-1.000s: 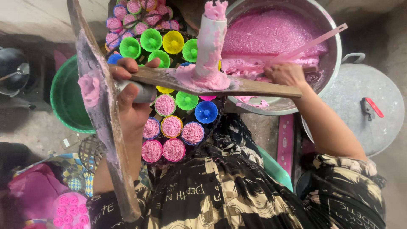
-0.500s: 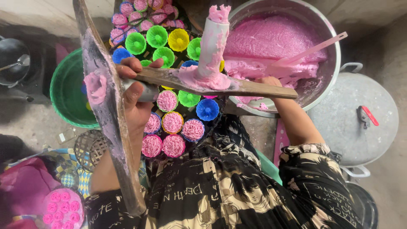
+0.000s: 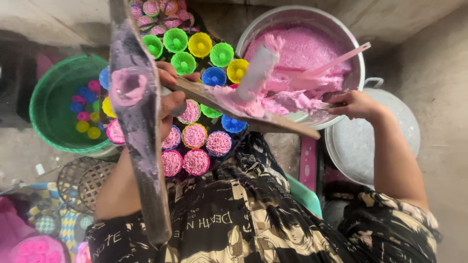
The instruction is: The person uses a wooden mold press to scoop pink paste from a pot and fill small colorful plastic molds arranged on a tray. The process is repeated multiple times to fill several molds in sequence.
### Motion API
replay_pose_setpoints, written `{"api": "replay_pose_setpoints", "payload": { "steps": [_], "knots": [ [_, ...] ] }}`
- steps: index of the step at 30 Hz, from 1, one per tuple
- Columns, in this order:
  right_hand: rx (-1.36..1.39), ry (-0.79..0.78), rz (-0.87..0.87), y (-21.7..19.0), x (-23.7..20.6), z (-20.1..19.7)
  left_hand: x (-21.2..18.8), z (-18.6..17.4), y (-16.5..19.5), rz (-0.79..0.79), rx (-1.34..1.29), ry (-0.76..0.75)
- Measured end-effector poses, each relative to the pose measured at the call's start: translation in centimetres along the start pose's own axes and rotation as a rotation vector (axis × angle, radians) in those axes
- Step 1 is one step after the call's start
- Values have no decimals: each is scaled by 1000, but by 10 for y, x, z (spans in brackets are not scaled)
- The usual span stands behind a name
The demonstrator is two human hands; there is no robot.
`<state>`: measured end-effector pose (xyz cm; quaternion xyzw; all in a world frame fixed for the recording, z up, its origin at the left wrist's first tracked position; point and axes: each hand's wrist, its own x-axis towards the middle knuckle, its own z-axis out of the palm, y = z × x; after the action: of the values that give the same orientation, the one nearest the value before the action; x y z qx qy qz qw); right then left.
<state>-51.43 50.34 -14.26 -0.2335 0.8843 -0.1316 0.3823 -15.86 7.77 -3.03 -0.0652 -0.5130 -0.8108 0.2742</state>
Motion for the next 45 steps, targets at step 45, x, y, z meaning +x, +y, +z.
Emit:
{"api": "replay_pose_setpoints", "payload": {
  "steps": [45],
  "knots": [
    [-1073,424,33,-295,-245,-80,47,82,-131,-147,1174,-176]
  ]
}}
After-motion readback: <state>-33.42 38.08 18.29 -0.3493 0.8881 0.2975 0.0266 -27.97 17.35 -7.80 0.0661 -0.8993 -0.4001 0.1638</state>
